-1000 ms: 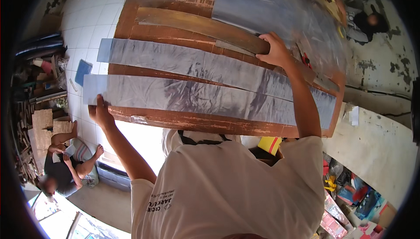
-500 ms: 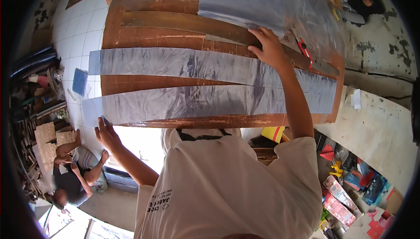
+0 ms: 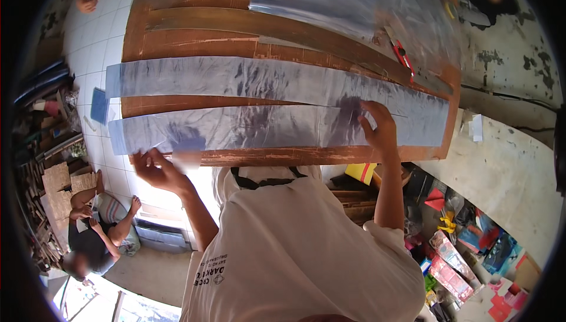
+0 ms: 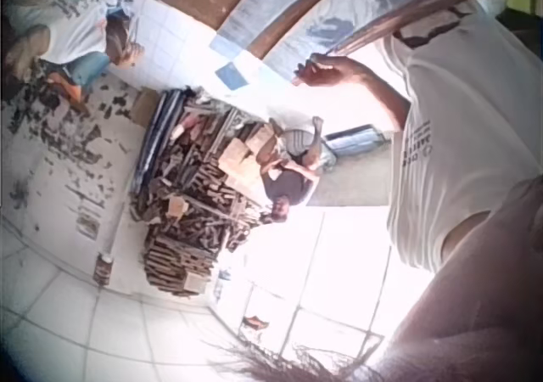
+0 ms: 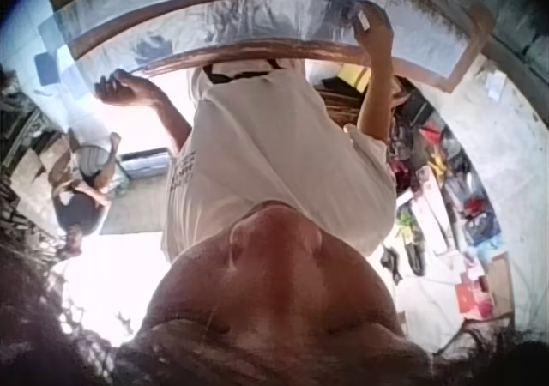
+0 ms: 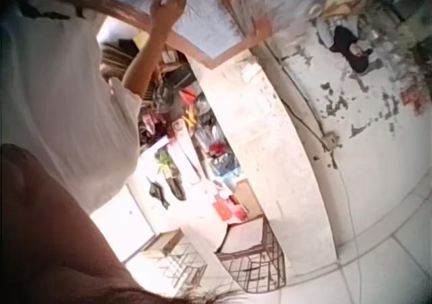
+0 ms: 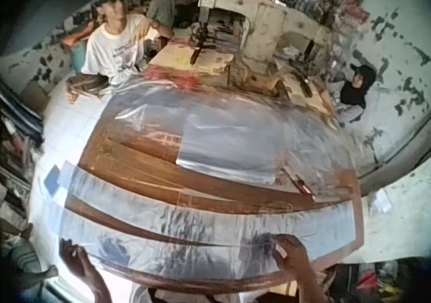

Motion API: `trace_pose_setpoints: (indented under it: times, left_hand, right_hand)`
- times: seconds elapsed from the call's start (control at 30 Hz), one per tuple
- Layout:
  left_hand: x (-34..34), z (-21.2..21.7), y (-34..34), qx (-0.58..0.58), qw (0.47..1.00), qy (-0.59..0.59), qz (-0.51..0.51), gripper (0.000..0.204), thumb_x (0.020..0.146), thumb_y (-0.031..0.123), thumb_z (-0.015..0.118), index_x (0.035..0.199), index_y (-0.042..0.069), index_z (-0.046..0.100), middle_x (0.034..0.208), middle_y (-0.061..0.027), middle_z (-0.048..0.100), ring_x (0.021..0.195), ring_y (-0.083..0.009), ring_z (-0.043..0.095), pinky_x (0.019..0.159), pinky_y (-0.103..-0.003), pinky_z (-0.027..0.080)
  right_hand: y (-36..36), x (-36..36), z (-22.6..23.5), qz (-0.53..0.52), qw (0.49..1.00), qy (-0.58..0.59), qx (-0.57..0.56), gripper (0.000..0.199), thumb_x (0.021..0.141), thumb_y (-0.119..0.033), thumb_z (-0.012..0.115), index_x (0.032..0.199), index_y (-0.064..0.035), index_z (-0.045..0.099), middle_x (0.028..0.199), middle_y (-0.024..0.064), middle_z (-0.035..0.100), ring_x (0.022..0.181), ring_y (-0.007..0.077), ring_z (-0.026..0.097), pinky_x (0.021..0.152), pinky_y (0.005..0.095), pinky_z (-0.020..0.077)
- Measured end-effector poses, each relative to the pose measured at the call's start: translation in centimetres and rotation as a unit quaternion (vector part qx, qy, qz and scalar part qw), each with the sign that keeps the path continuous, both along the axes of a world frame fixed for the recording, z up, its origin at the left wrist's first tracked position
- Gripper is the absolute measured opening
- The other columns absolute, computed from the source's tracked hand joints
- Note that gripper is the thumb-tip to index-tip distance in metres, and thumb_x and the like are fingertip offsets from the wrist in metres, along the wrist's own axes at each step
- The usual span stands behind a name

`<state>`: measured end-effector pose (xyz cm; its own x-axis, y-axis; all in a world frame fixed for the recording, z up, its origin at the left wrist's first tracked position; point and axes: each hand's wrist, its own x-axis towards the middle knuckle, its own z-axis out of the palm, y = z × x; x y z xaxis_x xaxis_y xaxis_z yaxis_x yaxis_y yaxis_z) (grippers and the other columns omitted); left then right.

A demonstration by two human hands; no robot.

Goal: The person cuts plastic sheets on a table using a utility knife and a ruler. The person then folds and stacks the cut plastic strips, places some onto a bag on the floor, and measures and cuts additional plastic sheets on the table.

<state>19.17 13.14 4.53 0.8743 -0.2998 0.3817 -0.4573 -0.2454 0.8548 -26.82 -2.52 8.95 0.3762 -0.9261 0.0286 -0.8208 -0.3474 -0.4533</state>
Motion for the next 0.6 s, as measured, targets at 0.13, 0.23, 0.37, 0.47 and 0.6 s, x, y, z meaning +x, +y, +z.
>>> trace_pose_setpoints:
  times: [0.13, 0.23, 0.37, 0.47, 0.6]
  left_hand:
    - [-11.6, 5.3, -1.6, 0.032, 0.824, 0.356, -0.44, 0.027, 0.092, 0.004, 0.059, 0.118, -0.002, 0.057, 0.107, -0.0109, 0.063, 0.096, -0.0161, 0.061, 0.089, -0.03, 0.048]
    - [-18.1, 5.2, -2.3, 0.15, 0.575, 0.612, -0.522, 0.04, 0.095, 0.013, 0.06, 0.131, -0.001, 0.05, 0.124, -0.0128, 0.06, 0.118, -0.0211, 0.058, 0.099, -0.033, 0.045]
    - [-25.1, 3.2, -2.2, 0.216, 0.492, 0.701, -0.469, 0.044, 0.098, 0.017, 0.056, 0.136, -0.001, 0.045, 0.142, -0.014, 0.046, 0.131, -0.0205, 0.048, 0.105, -0.034, 0.041]
    - [-28.6, 4.0, -2.8, 0.162, 0.481, 0.778, -0.372, 0.04, 0.1, 0.021, 0.048, 0.134, 0.0, 0.044, 0.143, -0.0136, 0.043, 0.137, -0.0216, 0.04, 0.113, -0.037, 0.032]
    - [-32.7, 3.4, -2.9, 0.05, 0.513, 0.799, -0.308, 0.03, 0.098, 0.027, 0.051, 0.12, 0.007, 0.047, 0.129, -0.0077, 0.051, 0.132, -0.0207, 0.042, 0.112, -0.04, 0.028]
  right_hand:
    - [3.1, -3.2, -0.7, -0.046, 0.999, 0.009, -0.016, 0.048, 0.077, -0.01, 0.074, 0.124, -0.0092, 0.062, 0.132, 0.0178, 0.055, 0.119, 0.0373, 0.053, 0.099, 0.0451, 0.0441]
    - [2.5, -6.2, -1.3, -0.039, 0.998, 0.025, -0.038, 0.048, 0.079, -0.014, 0.073, 0.126, -0.0106, 0.06, 0.134, 0.0166, 0.054, 0.12, 0.0378, 0.053, 0.102, 0.0488, 0.041]
    - [1.6, -8.6, -1.1, -0.021, 0.996, 0.082, -0.04, 0.05, 0.081, -0.02, 0.071, 0.129, -0.0116, 0.058, 0.135, 0.0143, 0.054, 0.119, 0.0368, 0.053, 0.103, 0.0536, 0.0377]
    - [1.6, -9.6, -0.7, 0.005, 0.993, 0.114, -0.026, 0.051, 0.083, -0.023, 0.069, 0.131, -0.0121, 0.056, 0.135, 0.0129, 0.054, 0.116, 0.0349, 0.055, 0.103, 0.0549, 0.036]
    - [0.9, -10.5, -0.4, 0.062, 0.992, 0.091, -0.061, 0.047, 0.082, -0.018, 0.07, 0.127, -0.0106, 0.059, 0.127, 0.0127, 0.059, 0.106, 0.0351, 0.059, 0.093, 0.0495, 0.0418]
